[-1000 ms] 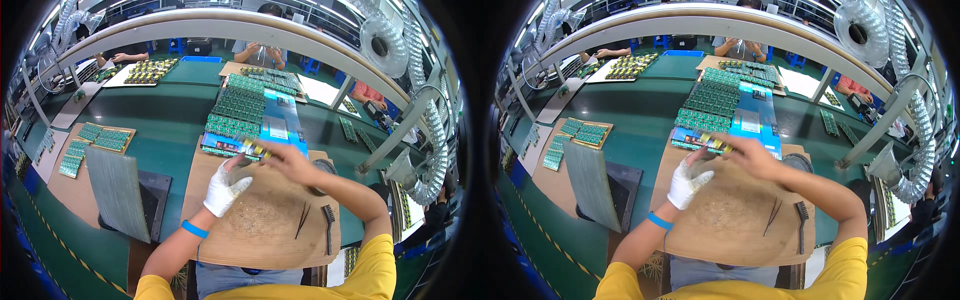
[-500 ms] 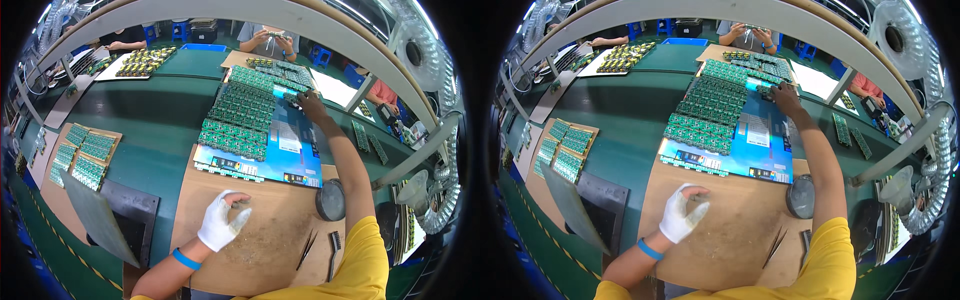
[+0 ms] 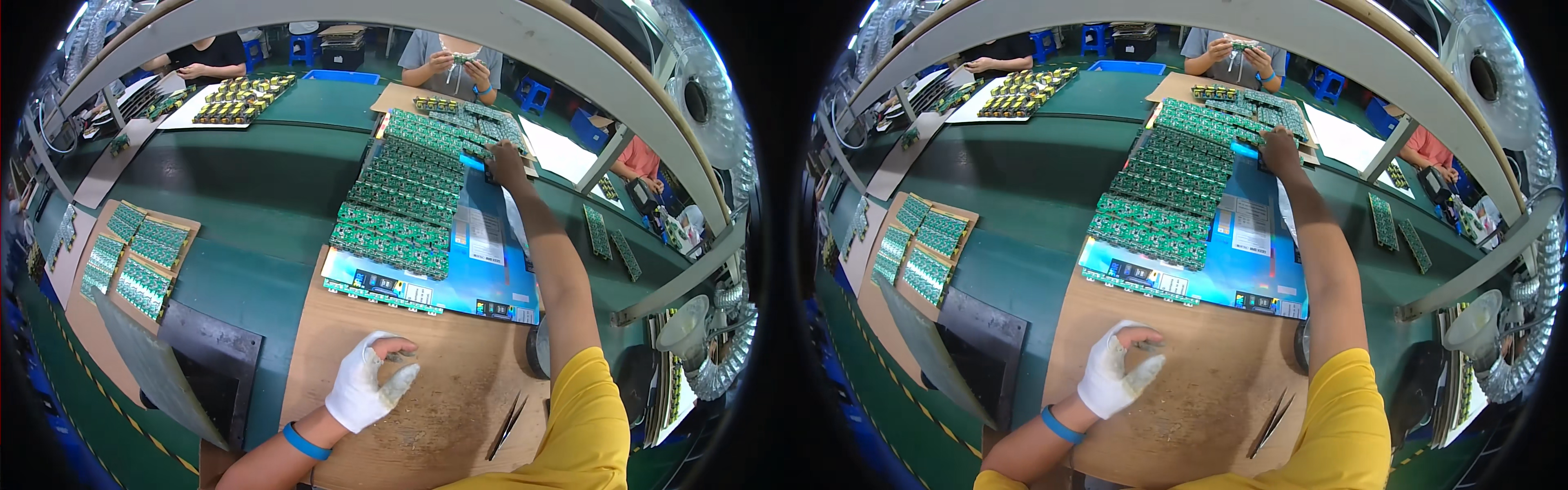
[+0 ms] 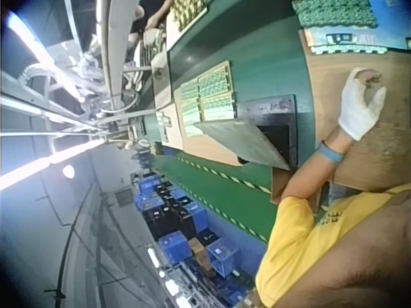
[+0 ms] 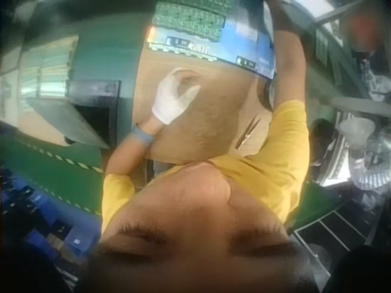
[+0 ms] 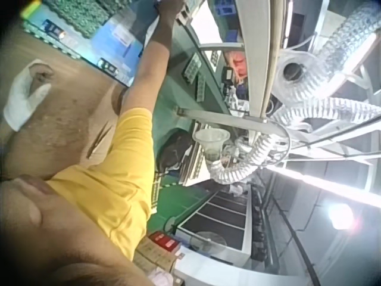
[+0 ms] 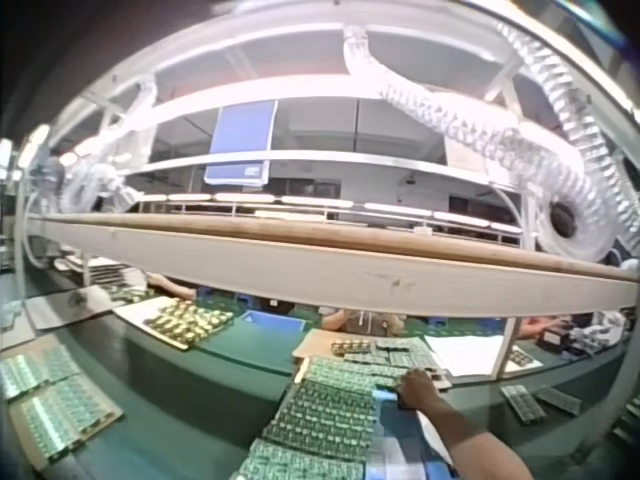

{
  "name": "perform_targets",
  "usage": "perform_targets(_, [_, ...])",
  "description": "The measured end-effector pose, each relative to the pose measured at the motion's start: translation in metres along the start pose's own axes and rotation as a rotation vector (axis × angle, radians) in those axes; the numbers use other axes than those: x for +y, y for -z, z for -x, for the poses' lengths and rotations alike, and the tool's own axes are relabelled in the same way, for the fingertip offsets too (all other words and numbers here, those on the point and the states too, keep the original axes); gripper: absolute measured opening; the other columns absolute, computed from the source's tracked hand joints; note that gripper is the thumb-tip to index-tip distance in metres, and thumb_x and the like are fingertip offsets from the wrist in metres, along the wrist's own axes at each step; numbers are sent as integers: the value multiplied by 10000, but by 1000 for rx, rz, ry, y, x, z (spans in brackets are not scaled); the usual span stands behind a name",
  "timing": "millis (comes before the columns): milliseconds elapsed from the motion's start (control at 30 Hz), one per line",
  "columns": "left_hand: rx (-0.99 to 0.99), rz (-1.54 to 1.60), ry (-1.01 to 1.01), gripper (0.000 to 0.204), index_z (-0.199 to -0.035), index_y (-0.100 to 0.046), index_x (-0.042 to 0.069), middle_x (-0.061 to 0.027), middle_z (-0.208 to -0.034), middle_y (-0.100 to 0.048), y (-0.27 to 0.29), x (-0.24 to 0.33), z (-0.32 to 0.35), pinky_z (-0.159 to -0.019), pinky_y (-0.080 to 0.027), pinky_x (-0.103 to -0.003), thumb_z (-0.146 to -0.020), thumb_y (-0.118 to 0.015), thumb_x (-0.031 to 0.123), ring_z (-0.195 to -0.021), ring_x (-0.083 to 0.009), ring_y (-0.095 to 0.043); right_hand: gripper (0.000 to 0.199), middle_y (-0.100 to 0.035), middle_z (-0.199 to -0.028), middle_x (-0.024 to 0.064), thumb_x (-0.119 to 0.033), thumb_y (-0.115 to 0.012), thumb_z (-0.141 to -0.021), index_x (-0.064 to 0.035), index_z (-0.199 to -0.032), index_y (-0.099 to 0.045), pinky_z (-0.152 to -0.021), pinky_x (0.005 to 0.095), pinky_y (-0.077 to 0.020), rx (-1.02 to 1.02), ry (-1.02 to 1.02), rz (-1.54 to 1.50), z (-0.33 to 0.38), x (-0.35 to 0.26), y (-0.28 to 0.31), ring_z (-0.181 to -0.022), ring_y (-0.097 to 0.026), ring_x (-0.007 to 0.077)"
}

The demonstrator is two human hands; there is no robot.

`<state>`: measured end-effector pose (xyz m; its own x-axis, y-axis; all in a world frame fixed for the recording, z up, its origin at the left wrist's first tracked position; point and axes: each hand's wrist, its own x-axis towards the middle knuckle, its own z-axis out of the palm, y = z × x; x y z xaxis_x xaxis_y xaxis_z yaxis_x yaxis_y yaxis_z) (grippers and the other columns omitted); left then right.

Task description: Inspecting and assembling electronic components onto printed circuit board arrays at a manual assembly station.

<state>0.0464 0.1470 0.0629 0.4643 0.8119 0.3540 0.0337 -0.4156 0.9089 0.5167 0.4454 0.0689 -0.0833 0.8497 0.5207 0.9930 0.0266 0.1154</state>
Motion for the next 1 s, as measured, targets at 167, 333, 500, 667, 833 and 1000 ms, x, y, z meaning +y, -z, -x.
perform_targets(167, [14, 10, -47, 323, -1145, -638, 40, -99, -1060, -657, -1, -1, 2, -867, -532, -324, -850, -763, -4, -935, -198, -676, 389, -646, -1049, 235, -190, -767, -838, -44, -1194, -707, -900, 486, -520, -88, -22, -64, -4, -34, 9, -1005, -641, 426])
perform_targets(333, [32, 77, -79, 305, -1135, -640, 43, -92, -1043, -657, -5, -8, 2, -848, -536, -315, -859, -763, 6, -916, -181, -672, 452, -643, -1097, 305, -351, -653, -942, 0, -1226, -643, -987, 547, -487, -46, -147, -277, -3, -75, 18, -1077, -617, 475])
perform_targets(500, [51, 77, -103, 268, -1124, -643, 48, -76, -1026, -657, -4, -9, 2, -829, -540, -315, -880, -754, 35, -902, -171, -668, 571, -606, -1267, 341, -460, -533, -1024, 51, -1268, -607, -1041, 528, -441, -98, -347, -626, 0, -138, 3, -1171, -579, 509])
perform_targets(667, [61, 129, -98, 247, -1117, -645, 52, -71, -1007, -655, -8, -9, 3, -821, -543, -316, -893, -747, 62, -893, -171, -666, 690, -544, -1345, 369, -544, -412, -1050, 82, -1303, -555, -1113, 519, -368, -141, -405, -517, -10, -140, -6, -1292, -482, 512])
perform_targets(833, [62, 96, -110, 238, -1109, -643, 59, -69, -988, -651, -8, -13, 8, -807, -543, -308, -894, -747, 70, -883, -179, -666, 652, -537, -1305, 385, -506, -415, -1058, 85, -1305, -539, -1100, 541, -355, -8, -397, -685, 1, -154, -6, -1275, -456, 525])
perform_targets(1000, [28, 122, -132, 238, -1097, -637, 68, -83, -977, -652, -15, -12, 3, -786, -555, -320, -890, -751, 94, -865, -207, -675, 729, -534, -1412, 321, -542, -431, -1046, 78, -1426, -493, -1197, 417, -275, -215, -328, -670, -8, -113, 2, -1423, -393, 440])
